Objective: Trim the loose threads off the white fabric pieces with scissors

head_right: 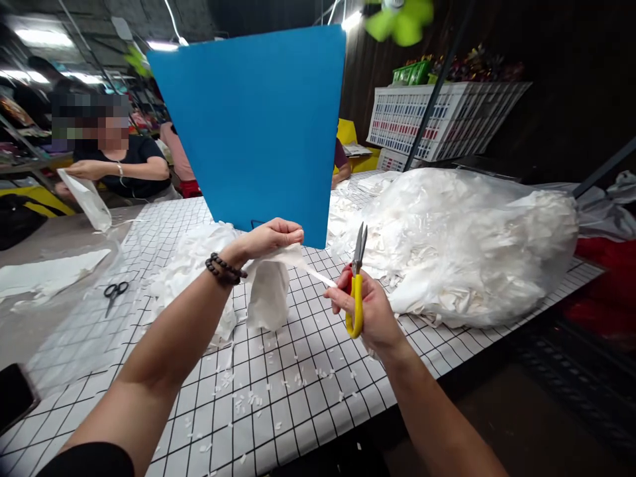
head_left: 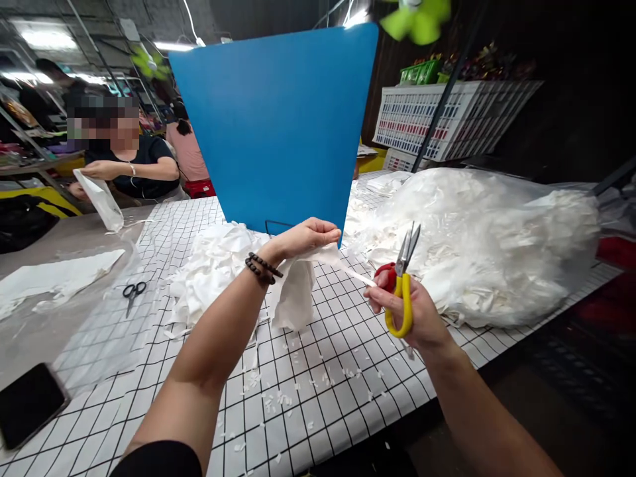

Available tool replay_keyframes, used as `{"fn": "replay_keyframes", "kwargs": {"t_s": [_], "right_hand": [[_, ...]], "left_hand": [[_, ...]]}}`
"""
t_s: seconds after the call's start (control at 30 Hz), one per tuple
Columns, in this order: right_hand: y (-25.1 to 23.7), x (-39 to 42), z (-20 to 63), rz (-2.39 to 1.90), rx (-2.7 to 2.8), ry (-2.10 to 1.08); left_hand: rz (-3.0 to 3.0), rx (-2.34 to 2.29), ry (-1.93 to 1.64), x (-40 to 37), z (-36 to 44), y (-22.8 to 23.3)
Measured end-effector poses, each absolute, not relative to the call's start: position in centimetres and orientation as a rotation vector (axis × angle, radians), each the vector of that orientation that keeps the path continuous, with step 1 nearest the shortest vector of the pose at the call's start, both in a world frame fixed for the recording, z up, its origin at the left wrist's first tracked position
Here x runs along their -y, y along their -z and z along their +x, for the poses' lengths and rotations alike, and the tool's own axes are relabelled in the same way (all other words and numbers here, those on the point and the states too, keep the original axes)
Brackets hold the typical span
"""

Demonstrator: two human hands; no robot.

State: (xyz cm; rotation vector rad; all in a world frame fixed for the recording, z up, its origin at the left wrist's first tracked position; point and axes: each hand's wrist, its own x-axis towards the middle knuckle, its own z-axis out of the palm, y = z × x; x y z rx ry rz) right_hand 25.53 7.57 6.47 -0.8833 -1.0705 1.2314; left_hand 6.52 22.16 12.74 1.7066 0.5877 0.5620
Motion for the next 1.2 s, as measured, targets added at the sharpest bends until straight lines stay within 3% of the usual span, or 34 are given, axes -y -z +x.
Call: {"fn": "replay_keyframes", "kwargs": {"t_s": [0.13, 0.27, 0.37, 0.57, 0.77, 0.87, 1.0, 1.2], "right_hand": [[-3.5, -5.5, 24.0, -0.935, 1.027, -1.303], [1.1, -3.1, 21.6, -1.043, 0.967, -1.428], [3.7, -1.6, 19.9, -1.08, 0.894, -1.48], [4.4, 0.4, 18.6, -1.082, 0.842, -1.5], [4.2, 2.5, 19.3, -1.169, 0.974, -1.538], [4.8, 2.4, 20.6, -1.267, 1.144, -1.516], [5.4, -0.8, 22.2, -1.399, 1.341, -1.26], [5.3, -7.3, 19.2, -1.005, 1.615, -1.463]], "left_hand": [[1.693, -0.729, -0.318, -22.1, 7.3, -10.3], [1.514, -1.043, -0.588, -17.7, 5.7, -3.7], [1.381, -1.166, -0.599, -12.0, 3.6, 0.8], [0.528, -0.839, -0.501, -2.4, 3.9, 6.1], [0.035, -0.686, -0.71, -0.4, 6.5, 7.7], [0.069, -0.742, -0.861, -0.3, 6.3, 8.0], [0.252, -0.804, -0.987, 0.0, 5.3, 7.6], [0.425, -0.902, -1.062, -0.2, 3.6, 5.5]]}}
